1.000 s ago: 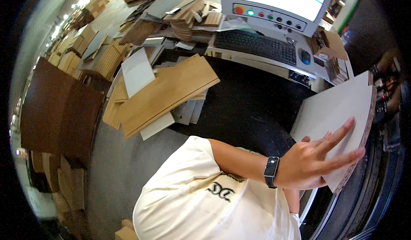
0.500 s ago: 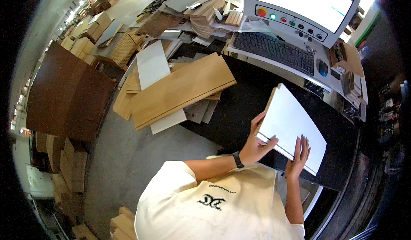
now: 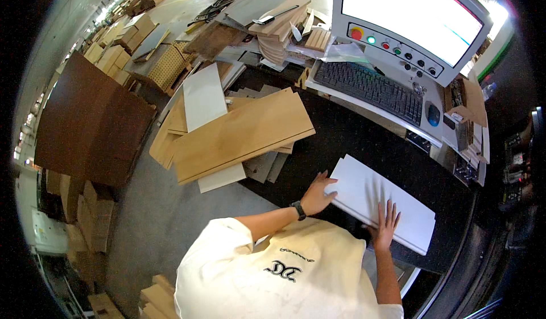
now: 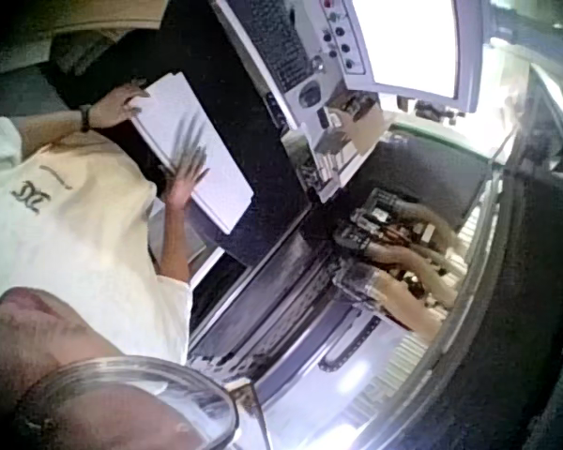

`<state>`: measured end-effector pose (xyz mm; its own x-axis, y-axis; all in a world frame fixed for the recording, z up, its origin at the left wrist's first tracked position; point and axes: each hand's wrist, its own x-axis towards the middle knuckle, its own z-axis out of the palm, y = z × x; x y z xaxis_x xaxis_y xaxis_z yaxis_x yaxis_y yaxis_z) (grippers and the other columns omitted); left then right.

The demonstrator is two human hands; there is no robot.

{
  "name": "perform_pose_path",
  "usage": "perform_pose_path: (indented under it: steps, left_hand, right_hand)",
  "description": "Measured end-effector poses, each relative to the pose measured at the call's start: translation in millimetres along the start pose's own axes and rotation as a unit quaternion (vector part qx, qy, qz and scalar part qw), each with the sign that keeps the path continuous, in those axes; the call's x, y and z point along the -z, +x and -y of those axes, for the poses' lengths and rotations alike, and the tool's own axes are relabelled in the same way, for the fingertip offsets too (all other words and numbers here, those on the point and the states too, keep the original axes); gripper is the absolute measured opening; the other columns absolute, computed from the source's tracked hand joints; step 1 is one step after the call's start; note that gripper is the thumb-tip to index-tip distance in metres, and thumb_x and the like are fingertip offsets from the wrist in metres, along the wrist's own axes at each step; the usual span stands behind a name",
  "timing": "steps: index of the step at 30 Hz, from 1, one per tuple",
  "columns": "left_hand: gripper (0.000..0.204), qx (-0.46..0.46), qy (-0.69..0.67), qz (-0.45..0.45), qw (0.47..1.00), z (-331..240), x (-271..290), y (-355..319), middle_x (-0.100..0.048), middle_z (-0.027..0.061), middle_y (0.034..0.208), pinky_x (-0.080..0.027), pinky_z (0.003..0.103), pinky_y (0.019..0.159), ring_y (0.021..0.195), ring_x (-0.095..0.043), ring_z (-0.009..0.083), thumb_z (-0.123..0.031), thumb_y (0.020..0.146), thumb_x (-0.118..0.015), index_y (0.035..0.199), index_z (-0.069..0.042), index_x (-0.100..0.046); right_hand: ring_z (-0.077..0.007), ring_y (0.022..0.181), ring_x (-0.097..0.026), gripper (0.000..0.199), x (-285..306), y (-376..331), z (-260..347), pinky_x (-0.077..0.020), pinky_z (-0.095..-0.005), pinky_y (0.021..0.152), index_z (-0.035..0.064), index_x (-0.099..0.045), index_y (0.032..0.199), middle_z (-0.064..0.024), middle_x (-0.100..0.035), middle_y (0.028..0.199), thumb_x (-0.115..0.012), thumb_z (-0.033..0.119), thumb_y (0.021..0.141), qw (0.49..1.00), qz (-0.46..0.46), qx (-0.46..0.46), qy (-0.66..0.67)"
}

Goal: The person handles several wooden panels one at a time, turning them over and aligning them on a black surface. The person uses a digital caliper to measure the thickness or dimensions of one panel and then uses a mouse and keyboard to interact with software on a large monitor.

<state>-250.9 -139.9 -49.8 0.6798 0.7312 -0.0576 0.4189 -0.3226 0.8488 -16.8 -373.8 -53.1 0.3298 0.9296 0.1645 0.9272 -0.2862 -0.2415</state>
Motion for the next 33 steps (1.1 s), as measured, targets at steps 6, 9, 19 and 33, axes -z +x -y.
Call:
perform_pose_path:
  steps: [6, 9, 19, 33]
  left_hand:
    - [0.033, -0.151, 0.020, -0.263, 0.953, -88, 183, 150, -0.062, 0.0241, 0.133, -0.042, 0.055, 0.111, 0.128, -0.056, 0.0442, -0.016, 0.096, -0.066, 0.126, -0.003, -0.064]
    - [0.041, -0.203, 0.334, -0.462, 0.796, -43, 288, 298, -0.061, 0.0197, 0.142, -0.039, 0.055, 0.113, 0.133, -0.053, 0.0409, -0.036, 0.099, -0.066, 0.129, -0.009, -0.067]
    - [0.054, 0.121, 0.608, -0.148, 0.771, 122, 511, 460, -0.072, 0.0218, 0.125, -0.053, 0.050, 0.100, 0.112, -0.069, 0.0406, -0.045, 0.096, -0.066, 0.132, -0.005, -0.068]
    - [0.040, 0.140, 0.659, -0.170, 0.719, 108, 504, 471, -0.066, 0.0197, 0.137, -0.053, 0.054, 0.104, 0.121, -0.065, 0.0413, -0.030, 0.109, -0.047, 0.136, -0.006, -0.064]
  right_hand:
    - [-0.0411, 0.159, -0.020, 0.095, -8, -19, 2, -0.0123, -0.0625, 0.128, 0.0132, -0.033, 0.164, -0.0188, -0.023, 0.173, -0.077, 0.049, 0.088, 0.995, 0.055, -0.069, 0.046]
    - [-0.0386, 0.159, -0.021, 0.081, -12, -55, -8, -0.0146, -0.0602, 0.128, 0.0116, -0.030, 0.165, -0.0174, -0.024, 0.173, -0.069, 0.036, 0.099, 0.988, 0.036, -0.145, 0.033]
    - [-0.0363, 0.148, -0.043, 0.067, -61, -281, -13, -0.0348, -0.0485, 0.121, 0.0049, -0.037, 0.161, -0.0213, -0.041, 0.162, -0.061, 0.033, 0.105, 0.828, 0.083, -0.528, 0.171]
    - [-0.0219, 0.117, -0.066, 0.035, -66, -312, -89, -0.0499, -0.0341, 0.101, -0.0005, -0.064, 0.136, -0.0139, -0.071, 0.128, -0.063, 0.014, 0.105, 0.735, -0.129, -0.577, 0.332]
